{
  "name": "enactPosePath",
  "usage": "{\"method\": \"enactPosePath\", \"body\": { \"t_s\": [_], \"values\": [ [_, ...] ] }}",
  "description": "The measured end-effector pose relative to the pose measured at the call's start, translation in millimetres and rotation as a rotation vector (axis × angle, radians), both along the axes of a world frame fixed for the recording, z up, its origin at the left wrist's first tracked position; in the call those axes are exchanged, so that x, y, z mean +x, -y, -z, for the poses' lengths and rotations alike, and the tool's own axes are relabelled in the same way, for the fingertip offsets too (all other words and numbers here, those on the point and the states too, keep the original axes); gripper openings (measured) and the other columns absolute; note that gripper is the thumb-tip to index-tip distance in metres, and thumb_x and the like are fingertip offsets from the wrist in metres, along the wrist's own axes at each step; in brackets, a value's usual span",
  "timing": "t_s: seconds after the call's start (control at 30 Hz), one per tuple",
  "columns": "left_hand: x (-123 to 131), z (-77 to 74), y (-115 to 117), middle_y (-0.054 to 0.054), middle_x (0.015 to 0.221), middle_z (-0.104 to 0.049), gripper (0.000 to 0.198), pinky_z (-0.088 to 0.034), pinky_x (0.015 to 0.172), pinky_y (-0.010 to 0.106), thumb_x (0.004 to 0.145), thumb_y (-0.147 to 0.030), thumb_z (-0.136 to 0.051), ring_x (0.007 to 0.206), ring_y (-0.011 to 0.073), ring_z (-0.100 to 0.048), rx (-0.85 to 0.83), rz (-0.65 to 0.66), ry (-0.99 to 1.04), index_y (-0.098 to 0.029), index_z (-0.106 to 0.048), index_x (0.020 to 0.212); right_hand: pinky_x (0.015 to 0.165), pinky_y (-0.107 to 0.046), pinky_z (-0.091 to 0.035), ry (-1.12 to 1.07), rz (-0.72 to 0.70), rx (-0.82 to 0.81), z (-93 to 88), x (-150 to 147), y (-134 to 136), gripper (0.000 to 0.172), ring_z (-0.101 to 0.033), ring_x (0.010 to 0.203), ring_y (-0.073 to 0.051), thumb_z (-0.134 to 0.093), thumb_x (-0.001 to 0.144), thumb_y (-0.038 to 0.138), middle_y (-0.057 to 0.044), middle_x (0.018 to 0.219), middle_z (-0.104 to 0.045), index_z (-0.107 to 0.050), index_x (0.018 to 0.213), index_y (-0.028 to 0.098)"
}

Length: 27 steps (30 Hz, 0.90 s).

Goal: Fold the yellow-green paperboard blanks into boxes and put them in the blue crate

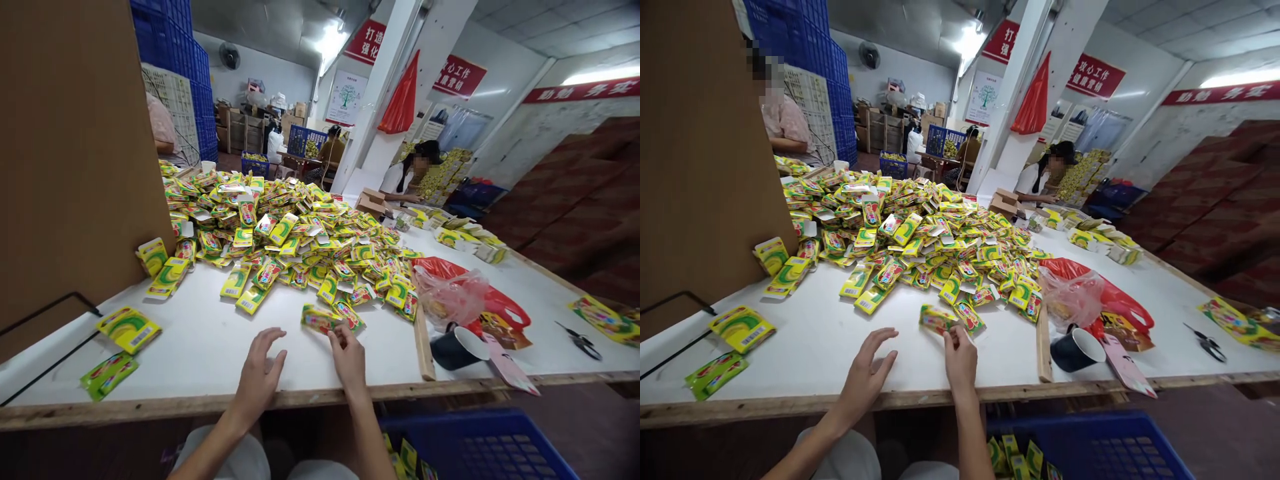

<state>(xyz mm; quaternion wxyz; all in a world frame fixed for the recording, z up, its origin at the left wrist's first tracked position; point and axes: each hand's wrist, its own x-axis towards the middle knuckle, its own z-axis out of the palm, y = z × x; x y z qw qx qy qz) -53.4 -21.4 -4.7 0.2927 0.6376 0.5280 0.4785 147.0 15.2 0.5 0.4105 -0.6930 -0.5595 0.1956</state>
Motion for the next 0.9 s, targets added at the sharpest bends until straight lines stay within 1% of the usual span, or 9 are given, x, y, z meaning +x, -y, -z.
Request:
{"method": "enactPosePath", "body": {
  "t_s": [0.07, 0.17, 0.23, 0.37, 0.5, 0.63, 0.7, 0.8, 0.9],
  "values": [
    [2.1, 1.5, 2.5, 0.010, 0.131, -0.048, 0.032, -0.032, 0.104, 0.046, 0.086, -0.025, -0.050, 0.124, 0.0252, -0.042, 0.099, -0.003, -0.022, -0.024, -0.051, 0.118, 0.067, -0.030, -0.044, 0.077, -0.118, 0.142, -10.8, -9.2, 14.2, 0.013, -0.056, 0.070, -0.020, -0.054, 0.080, 0.029, -0.003, 0.073, -0.058, -0.064, 0.077, 0.021],
    [4.0, 2.8, 6.8, 0.010, 0.127, -0.053, 0.029, -0.039, 0.100, 0.042, 0.089, -0.025, -0.047, 0.118, 0.0234, -0.049, 0.050, 0.160, 0.003, -0.025, -0.048, 0.118, 0.077, -0.034, -0.045, 0.067, -0.273, 0.273, -20.5, -28.7, 31.4, 0.011, -0.055, 0.085, -0.022, -0.055, 0.082, 0.021, -0.006, 0.087, -0.056, -0.066, 0.078, 0.023],
    [4.1, 3.2, 8.8, 0.008, 0.116, -0.060, 0.029, -0.046, 0.092, 0.037, 0.090, -0.026, -0.045, 0.106, 0.0212, -0.058, -0.042, 0.231, 0.076, -0.025, -0.045, 0.118, 0.077, -0.033, -0.047, -0.077, -0.320, 0.262, -19.9, -39.0, 37.3, 0.010, -0.056, 0.088, -0.021, -0.054, 0.083, 0.021, -0.007, 0.095, -0.057, -0.064, 0.083, 0.023],
    [1.9, 0.5, 9.7, 0.006, 0.116, -0.061, 0.037, -0.052, 0.080, 0.032, 0.089, -0.027, -0.047, 0.091, 0.0178, -0.064, -0.131, 0.219, 0.272, -0.027, -0.036, 0.124, 0.074, -0.030, -0.051, -0.421, -0.326, 0.173, -7.8, -45.1, 39.4, 0.021, -0.062, 0.083, -0.018, -0.055, 0.085, 0.025, -0.007, 0.099, -0.062, -0.055, 0.105, 0.022],
    [-0.9, -7.0, 4.5, 0.006, 0.112, -0.064, 0.028, -0.051, 0.078, 0.029, 0.087, -0.025, -0.049, 0.088, 0.0177, -0.065, -0.156, 0.290, 0.271, -0.023, -0.052, 0.114, 0.077, -0.029, -0.049, -0.447, -0.416, 0.109, -3.1, -43.6, 36.7, 0.013, -0.062, 0.084, -0.019, -0.053, 0.086, 0.027, -0.005, 0.089, -0.065, -0.060, 0.094, 0.019],
    [-0.9, -8.1, -3.4, 0.006, 0.106, -0.066, 0.018, -0.048, 0.087, 0.031, 0.086, -0.024, -0.049, 0.098, 0.0199, -0.062, -0.106, 0.231, 0.292, -0.020, -0.061, 0.099, 0.079, -0.029, -0.048, -0.397, -0.436, 0.143, -7.4, -48.4, 29.2, 0.016, -0.061, 0.087, -0.019, -0.052, 0.087, 0.028, -0.005, 0.087, -0.066, -0.065, 0.083, 0.019],
    [-0.1, -6.0, -5.5, 0.006, 0.110, -0.064, 0.021, -0.047, 0.091, 0.034, 0.085, -0.023, -0.050, 0.104, 0.0204, -0.059, -0.079, 0.182, 0.342, -0.020, -0.057, 0.105, 0.080, -0.030, -0.048, -0.429, -0.384, 0.175, -8.0, -52.5, 25.1, 0.014, -0.061, 0.089, -0.019, -0.054, 0.086, 0.028, -0.005, 0.090, -0.066, -0.064, 0.085, 0.019],
    [0.5, -4.6, -5.8, 0.007, 0.108, -0.064, 0.025, -0.048, 0.090, 0.035, 0.085, -0.022, -0.050, 0.101, 0.0198, -0.061, -0.072, 0.168, 0.365, -0.020, -0.054, 0.110, 0.078, -0.030, -0.049, -0.479, -0.361, 0.186, -7.6, -56.8, 23.2, 0.014, -0.062, 0.085, -0.018, -0.056, 0.085, 0.026, -0.005, 0.088, -0.066, -0.063, 0.094, 0.019],
    [0.5, -7.7, -4.9, 0.007, 0.100, -0.066, 0.015, -0.048, 0.087, 0.034, 0.086, -0.026, -0.051, 0.097, 0.0204, -0.061, -0.055, 0.166, 0.275, -0.019, -0.062, 0.093, 0.076, -0.030, -0.049, -0.391, -0.440, 0.204, -9.5, -57.8, 26.7, 0.012, -0.061, 0.087, -0.019, -0.056, 0.083, 0.024, -0.005, 0.090, -0.065, -0.066, 0.088, 0.019]
  ]
}}
